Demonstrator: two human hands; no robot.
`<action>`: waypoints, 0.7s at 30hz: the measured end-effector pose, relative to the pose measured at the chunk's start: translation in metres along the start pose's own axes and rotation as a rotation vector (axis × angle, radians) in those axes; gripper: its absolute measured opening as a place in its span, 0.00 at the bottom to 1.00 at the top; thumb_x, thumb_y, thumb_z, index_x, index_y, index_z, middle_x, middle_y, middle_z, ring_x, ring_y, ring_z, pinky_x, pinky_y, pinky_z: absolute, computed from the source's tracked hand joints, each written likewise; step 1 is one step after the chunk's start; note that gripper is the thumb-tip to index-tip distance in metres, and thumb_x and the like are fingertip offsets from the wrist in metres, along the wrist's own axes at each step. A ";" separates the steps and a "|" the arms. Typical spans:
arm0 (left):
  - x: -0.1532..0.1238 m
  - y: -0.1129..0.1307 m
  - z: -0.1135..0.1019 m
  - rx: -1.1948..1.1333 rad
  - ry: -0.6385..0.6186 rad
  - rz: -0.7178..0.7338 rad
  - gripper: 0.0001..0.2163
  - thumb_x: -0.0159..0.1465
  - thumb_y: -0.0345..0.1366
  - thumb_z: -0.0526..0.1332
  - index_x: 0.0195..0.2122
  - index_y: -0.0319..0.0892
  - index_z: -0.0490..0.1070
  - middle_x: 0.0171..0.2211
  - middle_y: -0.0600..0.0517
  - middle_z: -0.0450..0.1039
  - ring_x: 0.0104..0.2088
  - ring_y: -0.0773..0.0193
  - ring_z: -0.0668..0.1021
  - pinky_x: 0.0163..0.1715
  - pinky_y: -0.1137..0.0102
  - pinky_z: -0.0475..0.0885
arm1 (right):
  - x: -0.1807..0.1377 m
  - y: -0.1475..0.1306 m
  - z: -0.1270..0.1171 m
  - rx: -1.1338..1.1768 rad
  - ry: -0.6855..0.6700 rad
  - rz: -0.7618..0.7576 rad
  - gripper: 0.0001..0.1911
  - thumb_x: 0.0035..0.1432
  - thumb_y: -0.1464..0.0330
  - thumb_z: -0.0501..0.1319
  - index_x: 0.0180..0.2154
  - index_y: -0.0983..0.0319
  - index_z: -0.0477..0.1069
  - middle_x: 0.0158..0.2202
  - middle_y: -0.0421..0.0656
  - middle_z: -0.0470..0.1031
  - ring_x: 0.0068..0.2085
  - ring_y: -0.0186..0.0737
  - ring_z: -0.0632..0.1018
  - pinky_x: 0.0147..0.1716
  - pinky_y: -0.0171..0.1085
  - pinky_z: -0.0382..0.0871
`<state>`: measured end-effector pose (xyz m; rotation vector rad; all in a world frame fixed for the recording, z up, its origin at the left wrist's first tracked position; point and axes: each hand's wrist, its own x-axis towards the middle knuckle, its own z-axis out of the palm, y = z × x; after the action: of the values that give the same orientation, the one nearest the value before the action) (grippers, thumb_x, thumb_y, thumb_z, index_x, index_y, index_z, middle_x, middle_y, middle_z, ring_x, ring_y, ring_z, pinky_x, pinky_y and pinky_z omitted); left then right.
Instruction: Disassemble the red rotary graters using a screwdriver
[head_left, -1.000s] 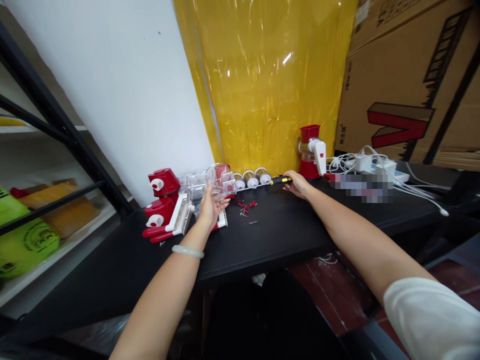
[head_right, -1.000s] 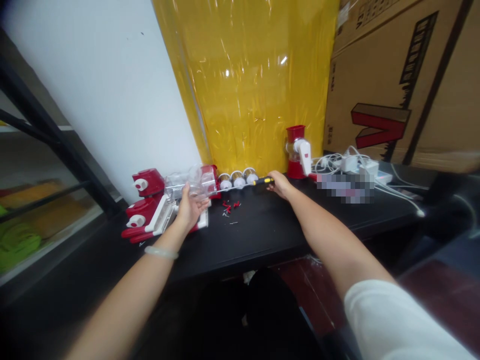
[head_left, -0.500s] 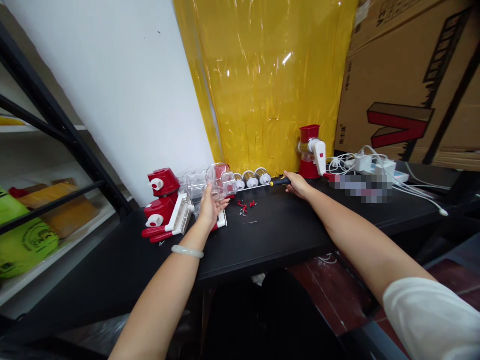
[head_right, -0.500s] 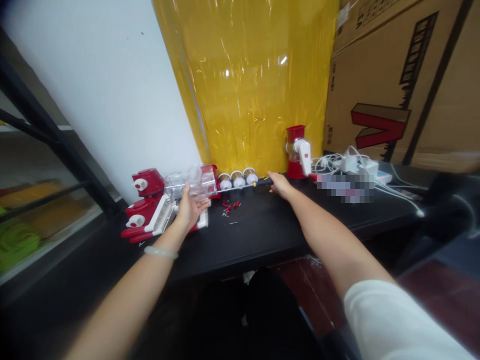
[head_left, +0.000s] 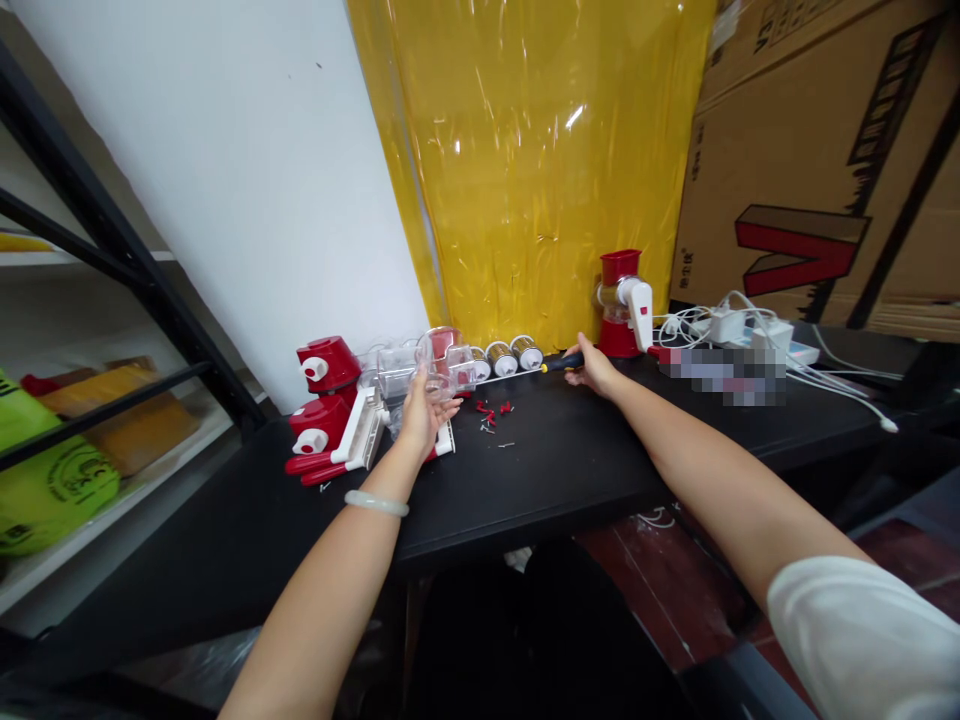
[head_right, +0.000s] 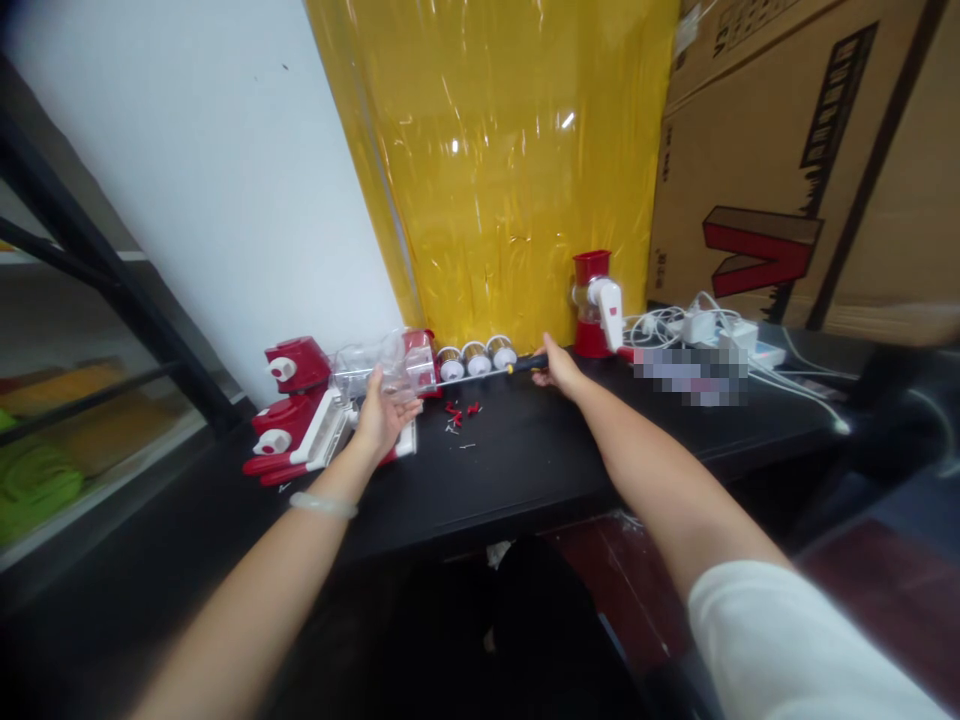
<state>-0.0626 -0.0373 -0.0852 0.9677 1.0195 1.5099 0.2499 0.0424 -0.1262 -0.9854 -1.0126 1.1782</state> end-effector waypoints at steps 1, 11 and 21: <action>0.000 0.000 0.000 0.000 0.001 -0.004 0.24 0.62 0.57 0.56 0.45 0.38 0.64 0.25 0.52 0.73 0.22 0.65 0.78 0.24 0.72 0.73 | 0.001 0.002 0.000 -0.089 0.019 -0.025 0.19 0.56 0.51 0.58 0.28 0.59 0.62 0.13 0.35 0.61 0.13 0.32 0.63 0.13 0.31 0.55; -0.003 0.001 0.002 -0.033 0.007 -0.024 0.24 0.61 0.57 0.56 0.45 0.39 0.66 0.25 0.50 0.73 0.22 0.64 0.78 0.24 0.72 0.72 | -0.009 -0.013 0.001 0.290 -0.095 -0.033 0.09 0.44 0.75 0.58 0.31 0.59 0.64 0.25 0.37 0.68 0.25 0.32 0.71 0.21 0.30 0.65; -0.003 0.004 0.000 -0.075 0.010 0.021 0.36 0.58 0.66 0.49 0.59 0.45 0.55 0.35 0.46 0.75 0.26 0.61 0.80 0.27 0.69 0.74 | -0.006 -0.003 0.007 0.085 -0.063 -0.067 0.10 0.55 0.63 0.62 0.29 0.60 0.63 0.19 0.40 0.68 0.18 0.32 0.69 0.16 0.29 0.60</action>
<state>-0.0636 -0.0410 -0.0822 0.9217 0.9553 1.5607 0.2438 0.0365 -0.1219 -0.8463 -1.0293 1.1932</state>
